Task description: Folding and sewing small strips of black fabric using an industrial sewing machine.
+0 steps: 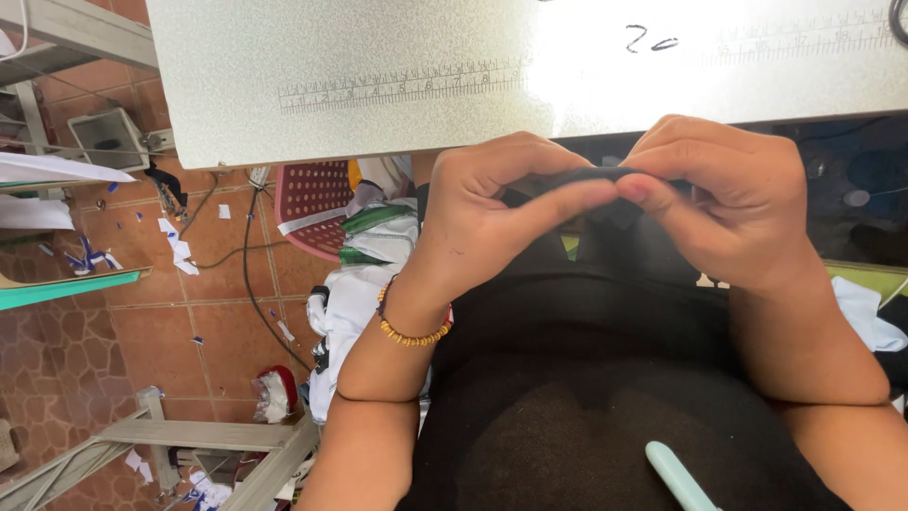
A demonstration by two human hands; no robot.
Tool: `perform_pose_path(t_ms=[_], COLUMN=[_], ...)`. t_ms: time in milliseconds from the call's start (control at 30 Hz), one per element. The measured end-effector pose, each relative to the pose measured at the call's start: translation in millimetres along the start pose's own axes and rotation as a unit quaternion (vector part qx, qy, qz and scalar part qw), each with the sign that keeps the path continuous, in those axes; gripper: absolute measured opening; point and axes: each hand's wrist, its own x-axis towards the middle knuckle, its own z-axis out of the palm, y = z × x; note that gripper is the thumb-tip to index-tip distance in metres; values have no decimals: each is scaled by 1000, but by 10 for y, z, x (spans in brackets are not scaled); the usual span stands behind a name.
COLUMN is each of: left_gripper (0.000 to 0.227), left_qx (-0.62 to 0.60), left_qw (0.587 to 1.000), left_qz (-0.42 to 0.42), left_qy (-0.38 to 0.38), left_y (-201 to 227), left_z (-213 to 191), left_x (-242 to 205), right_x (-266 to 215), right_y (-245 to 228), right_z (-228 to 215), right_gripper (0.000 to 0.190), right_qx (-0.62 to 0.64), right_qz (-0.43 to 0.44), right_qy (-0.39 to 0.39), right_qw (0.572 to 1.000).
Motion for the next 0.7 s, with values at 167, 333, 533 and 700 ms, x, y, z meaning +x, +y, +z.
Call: perform_pose_path(t_ms=[167, 333, 533, 700], left_gripper=[10, 6, 9, 15], left_qx=[20, 5, 8, -4], left_qw=[1000, 1000, 1000, 999], left_qz=[11, -4, 1, -27], left_qy=[12, 10, -11, -27], left_y=[-36, -58, -65, -16], left_z=[-3, 9, -59, -100], left_x=[-21, -1, 9, 14], right_x=[7, -4, -24, 56], right_y=[-66, -45, -4, -74], right_z=[-3, -14, -3, -40], right_gripper=[14, 13, 8, 6], right_qx=[-38, -16, 29, 36], right_qz=[59, 71, 75, 86], right_qy=[35, 30, 22, 0], right_qw=[997, 997, 997, 996])
